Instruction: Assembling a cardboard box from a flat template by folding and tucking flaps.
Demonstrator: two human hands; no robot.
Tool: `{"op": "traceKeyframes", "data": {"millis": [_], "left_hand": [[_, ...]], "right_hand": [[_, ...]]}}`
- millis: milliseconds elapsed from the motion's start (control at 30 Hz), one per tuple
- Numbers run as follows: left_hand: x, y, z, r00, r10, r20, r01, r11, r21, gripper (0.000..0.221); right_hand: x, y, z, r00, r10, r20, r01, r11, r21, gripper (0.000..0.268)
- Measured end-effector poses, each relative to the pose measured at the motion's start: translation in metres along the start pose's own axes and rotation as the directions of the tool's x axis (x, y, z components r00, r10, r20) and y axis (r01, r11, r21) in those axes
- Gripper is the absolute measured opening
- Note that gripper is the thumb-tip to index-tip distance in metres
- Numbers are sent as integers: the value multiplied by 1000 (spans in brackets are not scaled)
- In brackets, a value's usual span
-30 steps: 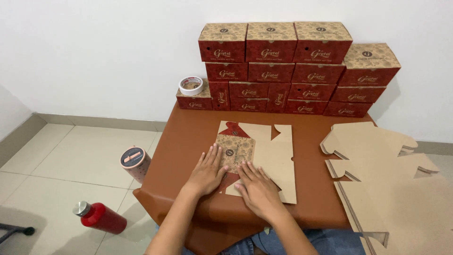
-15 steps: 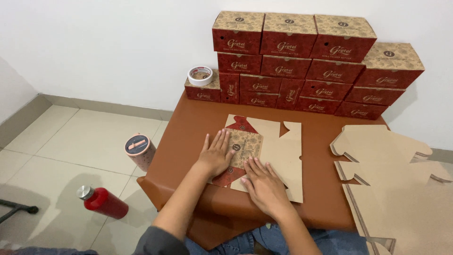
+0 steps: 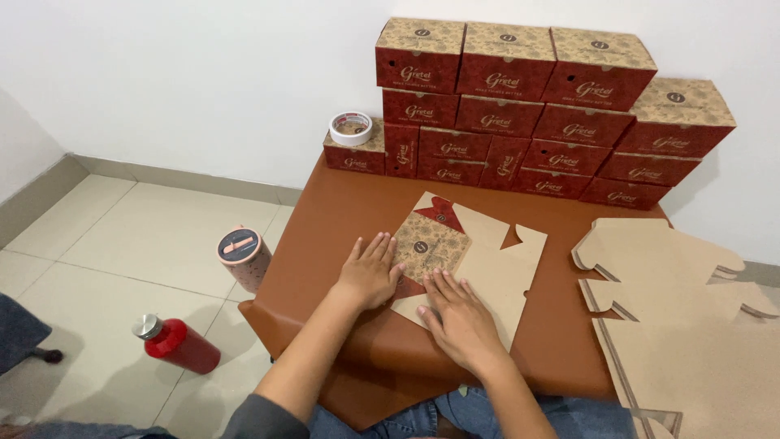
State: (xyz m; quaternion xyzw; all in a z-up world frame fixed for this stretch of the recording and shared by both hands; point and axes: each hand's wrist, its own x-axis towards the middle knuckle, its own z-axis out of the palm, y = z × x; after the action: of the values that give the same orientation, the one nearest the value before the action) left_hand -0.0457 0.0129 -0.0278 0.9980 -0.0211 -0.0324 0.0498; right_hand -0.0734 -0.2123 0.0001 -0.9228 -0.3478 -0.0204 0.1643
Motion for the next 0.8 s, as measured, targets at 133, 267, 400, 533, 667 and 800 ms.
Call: {"op": "traceKeyframes", "data": {"millis": [133, 267, 400, 533, 667, 800], "left_hand": [[51, -4, 1, 1000, 26, 17, -27, 1000, 15, 68], [64, -6, 3, 993, 47, -105, -52, 998, -47, 65], [48, -12, 2, 996, -7, -93, 4, 1000, -31, 69], [7, -16, -10, 997, -74, -23, 72, 995, -68, 74], [-41, -4, -19, 984, -27, -179, -18, 970, -243, 111], [-72, 25, -24, 956, 45, -288, -123, 958, -259, 143]], "right_hand": [[1, -2, -5, 1000, -1, -18, 1, 1000, 1, 59], [1, -4, -9, 999, 21, 28, -22, 1000, 17, 59], [-1, -5, -22, 995, 40, 90, -48, 995, 88, 57], [-11, 1, -36, 990, -10, 143, -10, 990, 139, 59], [-34, 18, -34, 995, 24, 100, -32, 997, 75, 82], [-54, 30, -32, 995, 99, -8, -98, 991, 88, 78]]}}
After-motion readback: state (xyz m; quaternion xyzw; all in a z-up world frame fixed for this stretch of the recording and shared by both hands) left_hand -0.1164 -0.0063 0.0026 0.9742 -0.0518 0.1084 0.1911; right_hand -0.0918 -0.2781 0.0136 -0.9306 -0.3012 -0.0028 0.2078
